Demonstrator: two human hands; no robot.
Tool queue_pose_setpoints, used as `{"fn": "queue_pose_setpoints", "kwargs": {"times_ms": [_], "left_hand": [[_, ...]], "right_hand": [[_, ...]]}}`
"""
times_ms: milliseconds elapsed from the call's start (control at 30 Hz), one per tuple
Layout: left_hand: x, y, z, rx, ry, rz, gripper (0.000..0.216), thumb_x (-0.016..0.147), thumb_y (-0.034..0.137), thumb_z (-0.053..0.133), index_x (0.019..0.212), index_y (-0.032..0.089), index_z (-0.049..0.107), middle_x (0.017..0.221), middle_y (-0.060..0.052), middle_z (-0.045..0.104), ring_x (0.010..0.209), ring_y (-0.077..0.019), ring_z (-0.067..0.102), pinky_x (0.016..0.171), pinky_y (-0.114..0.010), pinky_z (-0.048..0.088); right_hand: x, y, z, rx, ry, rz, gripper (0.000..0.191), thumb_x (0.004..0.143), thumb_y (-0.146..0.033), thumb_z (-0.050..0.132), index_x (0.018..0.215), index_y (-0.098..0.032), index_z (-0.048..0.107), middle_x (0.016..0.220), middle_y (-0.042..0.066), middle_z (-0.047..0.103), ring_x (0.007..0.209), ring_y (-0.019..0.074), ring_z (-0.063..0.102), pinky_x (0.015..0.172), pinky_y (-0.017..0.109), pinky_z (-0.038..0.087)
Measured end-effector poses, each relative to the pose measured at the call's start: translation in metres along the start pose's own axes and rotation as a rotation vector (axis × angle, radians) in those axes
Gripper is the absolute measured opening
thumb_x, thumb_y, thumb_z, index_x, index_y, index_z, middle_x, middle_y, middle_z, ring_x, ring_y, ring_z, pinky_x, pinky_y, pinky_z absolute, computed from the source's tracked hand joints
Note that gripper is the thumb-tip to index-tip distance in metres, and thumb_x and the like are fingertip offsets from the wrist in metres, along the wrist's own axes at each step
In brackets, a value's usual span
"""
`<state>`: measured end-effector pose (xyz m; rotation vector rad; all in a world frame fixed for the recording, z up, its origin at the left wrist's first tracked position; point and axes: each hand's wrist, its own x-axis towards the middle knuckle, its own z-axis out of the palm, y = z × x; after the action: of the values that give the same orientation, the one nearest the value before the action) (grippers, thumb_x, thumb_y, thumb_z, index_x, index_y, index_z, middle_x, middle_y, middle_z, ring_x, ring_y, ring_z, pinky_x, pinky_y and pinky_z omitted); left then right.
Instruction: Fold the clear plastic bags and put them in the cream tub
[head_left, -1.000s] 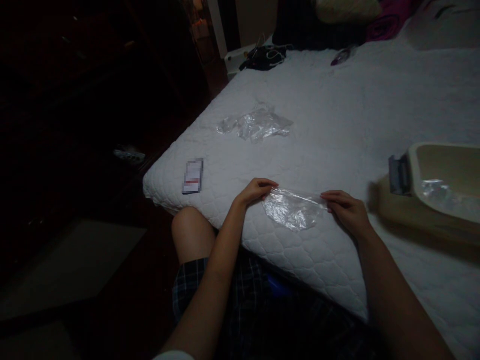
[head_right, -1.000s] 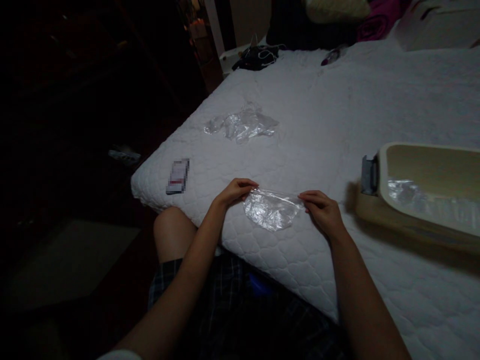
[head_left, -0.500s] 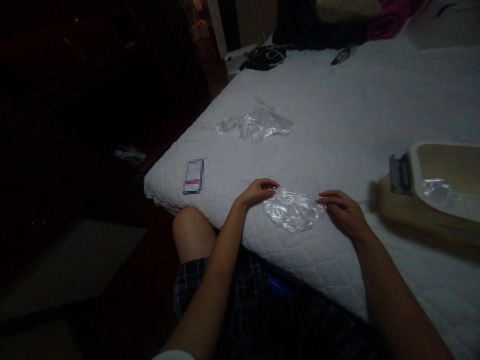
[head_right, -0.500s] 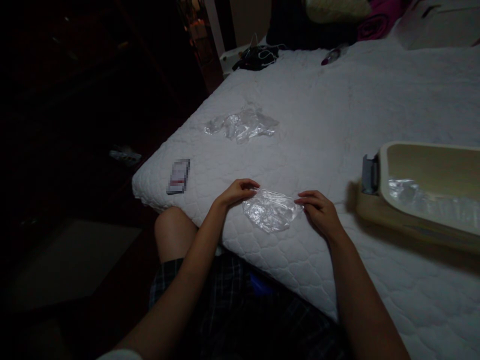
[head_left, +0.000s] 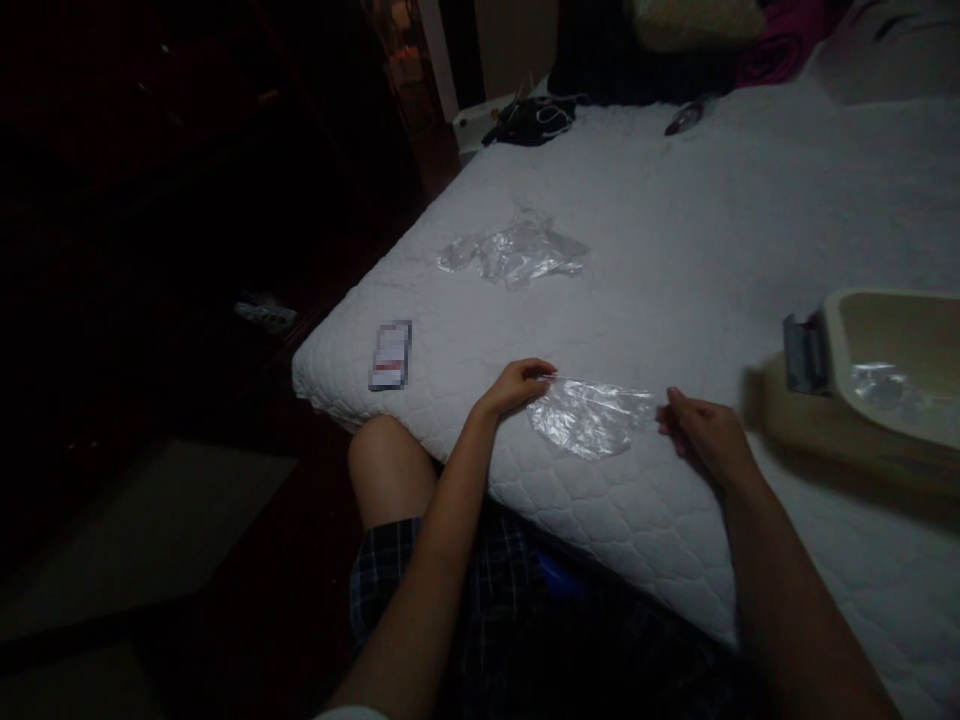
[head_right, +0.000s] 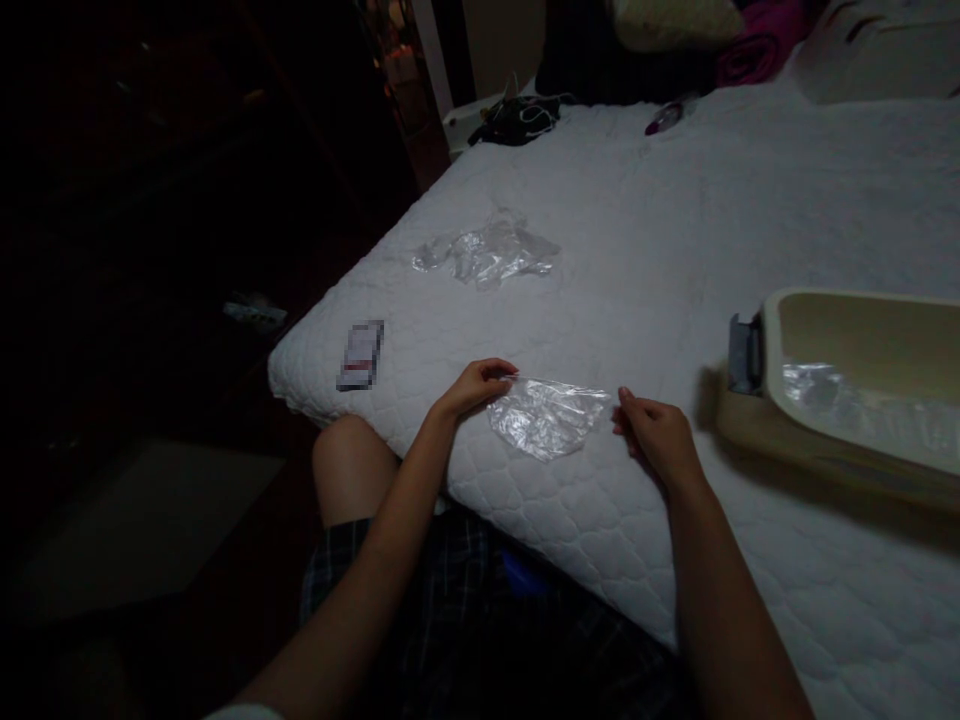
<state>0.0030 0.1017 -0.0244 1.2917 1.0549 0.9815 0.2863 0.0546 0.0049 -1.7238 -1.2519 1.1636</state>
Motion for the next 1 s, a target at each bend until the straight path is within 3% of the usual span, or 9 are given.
{"fn": "queue_pose_setpoints", "kwargs": {"times_ms": [133,267,400,600,800,1000], "left_hand": [[-0.001,0.000,0.000,-0.029,0.021,-0.019,0.030,0.061,0.012,0.067,0.091,0.012,0.066,0.090,-0.006,0.065,0.077,-0.0108,0.057,0.072,-0.024,0.042],[-0.002,0.002,0.000,-0.060,0.026,-0.026,0.030,0.061,0.015,0.069,0.090,0.012,0.065,0.088,-0.005,0.064,0.072,-0.0086,0.054,0.067,-0.022,0.040],[-0.004,0.006,0.002,-0.088,0.046,-0.064,0.031,0.063,0.025,0.072,0.091,0.012,0.064,0.085,-0.003,0.062,0.062,-0.0052,0.050,0.057,-0.020,0.037],[-0.007,0.015,0.004,-0.090,0.037,-0.153,0.039,0.068,0.038,0.071,0.098,0.015,0.061,0.084,-0.001,0.059,0.047,0.0000,0.039,0.044,-0.019,0.027],[-0.003,0.009,0.002,-0.059,-0.058,-0.155,0.039,0.064,0.035,0.075,0.093,0.012,0.062,0.077,0.000,0.056,0.054,-0.0028,0.045,0.050,-0.019,0.031],[-0.003,0.005,0.003,-0.006,-0.042,-0.057,0.033,0.062,0.029,0.074,0.087,0.011,0.061,0.078,0.000,0.056,0.063,-0.0052,0.048,0.061,-0.021,0.036]], "right_hand": [[-0.001,-0.012,0.003,0.069,-0.269,0.109,0.058,0.070,-0.069,0.054,0.071,-0.012,0.062,0.058,0.009,0.065,0.030,0.0066,0.039,0.029,0.021,0.024],[0.002,-0.012,0.010,0.079,-0.360,0.080,0.048,0.066,-0.061,0.065,0.070,-0.014,0.060,0.054,0.005,0.062,0.032,0.0049,0.038,0.030,0.019,0.022],[0.001,-0.007,0.014,0.102,-0.294,-0.019,0.041,0.061,-0.052,0.073,0.072,-0.015,0.059,0.044,-0.002,0.052,0.034,0.0054,0.038,0.032,0.018,0.023],[0.003,-0.003,0.012,0.190,-0.157,-0.114,0.036,0.063,-0.047,0.073,0.078,-0.018,0.059,0.053,-0.003,0.054,0.039,0.0065,0.045,0.033,0.018,0.027],[0.012,0.002,0.013,0.187,-0.123,-0.120,0.036,0.062,-0.045,0.075,0.081,-0.018,0.060,0.064,-0.001,0.056,0.042,0.0063,0.047,0.033,0.018,0.031],[0.011,0.001,0.012,0.139,-0.120,-0.114,0.039,0.062,-0.049,0.073,0.080,-0.017,0.060,0.060,0.000,0.056,0.041,0.0071,0.046,0.033,0.019,0.031]]}}
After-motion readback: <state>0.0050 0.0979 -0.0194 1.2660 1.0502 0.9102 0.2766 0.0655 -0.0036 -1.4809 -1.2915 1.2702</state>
